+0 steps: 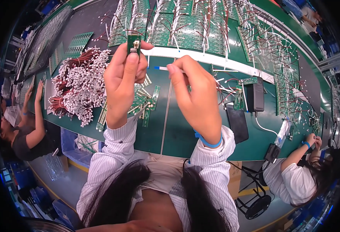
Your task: The person connects wire harnesses to small printed circuit boards by hand at an assembly line.
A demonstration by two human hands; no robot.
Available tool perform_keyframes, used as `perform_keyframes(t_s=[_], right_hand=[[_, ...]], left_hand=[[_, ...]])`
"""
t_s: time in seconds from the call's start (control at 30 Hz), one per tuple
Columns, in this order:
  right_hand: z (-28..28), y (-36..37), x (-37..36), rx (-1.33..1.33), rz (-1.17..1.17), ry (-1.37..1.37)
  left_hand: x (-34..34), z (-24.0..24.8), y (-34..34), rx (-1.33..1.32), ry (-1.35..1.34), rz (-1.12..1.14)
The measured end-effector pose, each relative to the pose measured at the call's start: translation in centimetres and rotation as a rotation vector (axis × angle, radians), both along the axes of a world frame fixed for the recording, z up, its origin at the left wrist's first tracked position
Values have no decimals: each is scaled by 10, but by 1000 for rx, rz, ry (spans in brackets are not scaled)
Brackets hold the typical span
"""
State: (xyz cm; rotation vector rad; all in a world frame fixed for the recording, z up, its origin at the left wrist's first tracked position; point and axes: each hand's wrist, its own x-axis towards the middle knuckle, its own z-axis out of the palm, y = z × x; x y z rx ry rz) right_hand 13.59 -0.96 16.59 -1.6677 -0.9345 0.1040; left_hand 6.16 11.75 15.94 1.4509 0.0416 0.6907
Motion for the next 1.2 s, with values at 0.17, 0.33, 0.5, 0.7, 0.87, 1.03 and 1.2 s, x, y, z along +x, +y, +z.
perform_keyframes(t_s=[0.17, 0.33, 0.5, 0.7, 0.87, 1.03, 1.2], right_hand=[[1, -5, 0, 120, -20, 23], [2, -5, 0, 140, -19, 30], [9, 0, -9, 109, 6, 75], [7, -19, -3, 108, -95, -9], [1, -11, -2, 109, -27, -35], [0, -10, 1, 159, -67, 13], [2, -8, -1, 155, -70, 39]], left_hand=[[1, -2, 1, -1, 11, 6], [2, 4, -5, -14, -14, -56], [-3, 5, -2, 68, -16, 5], [6, 6, -11, 134, -19, -25], [6, -5, -1, 758, -228, 587], [10, -7, 0, 810, -338, 584], [6, 0, -3, 567, -358, 464]])
